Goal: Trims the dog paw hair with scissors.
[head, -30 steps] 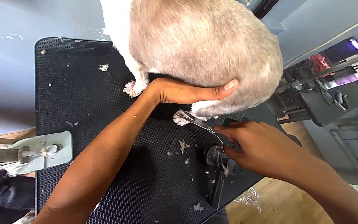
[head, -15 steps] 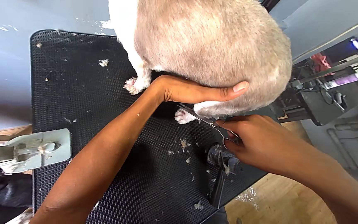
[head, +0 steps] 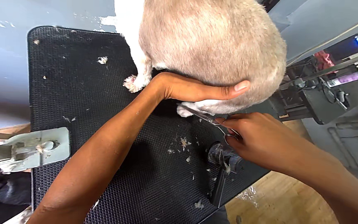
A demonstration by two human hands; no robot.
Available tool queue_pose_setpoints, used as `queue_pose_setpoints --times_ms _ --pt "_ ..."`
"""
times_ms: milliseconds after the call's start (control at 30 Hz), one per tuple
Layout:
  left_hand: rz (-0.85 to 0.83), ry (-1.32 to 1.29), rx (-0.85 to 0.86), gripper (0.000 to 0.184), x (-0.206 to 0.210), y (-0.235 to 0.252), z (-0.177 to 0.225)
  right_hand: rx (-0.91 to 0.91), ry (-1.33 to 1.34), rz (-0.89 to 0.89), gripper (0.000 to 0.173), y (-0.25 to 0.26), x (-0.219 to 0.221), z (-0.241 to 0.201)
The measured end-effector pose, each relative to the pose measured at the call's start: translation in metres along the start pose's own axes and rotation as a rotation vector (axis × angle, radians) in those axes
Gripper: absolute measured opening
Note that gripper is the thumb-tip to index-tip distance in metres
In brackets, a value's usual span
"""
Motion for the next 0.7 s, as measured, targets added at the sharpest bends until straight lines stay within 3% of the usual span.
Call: queue_pose_setpoints --times_ms 100,200,300,433,600,700 --pt "0.076 0.022 0.054 0.047 -0.005 -0.002 0.002 -0.014 0.067 0.045 0.042 0.0 -0.004 0.003" --pt "0.099 0.071 0.093 0.047 -0.005 0.001 0.001 -0.088 0.31 0.026 0.046 -0.006 -0.005 0.01" --pt "0.055 0.053 0.102 0.047 -0.002 0.005 -0.004 -0.099 0.781 -0.224 0.048 -0.016 0.016 0.027" --pt "0.078 0.041 0.014 0.047 -0.003 0.006 -0.009 0.008 1.191 -0.498 0.05 -0.025 0.059 0.041" --pt "0.064 0.014 -0.185 0.052 0.001 0.007 -0.022 0.08 1.402 -0.491 0.047 -0.033 0.082 0.037" --pt "0.031 -0.019 -0.2 0.053 0.003 0.009 -0.026 0.109 1.48 -0.5 0.043 -0.032 0.084 0.033"
Point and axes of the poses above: each hand's wrist, its own y-axis towards the middle knuckle, its own x-axis out of the palm, z = x × y, the point moved 8 cm from there along y, towards the middle knuckle, and after that the axes turned 1 degree about -y, right-handed, at the moved point
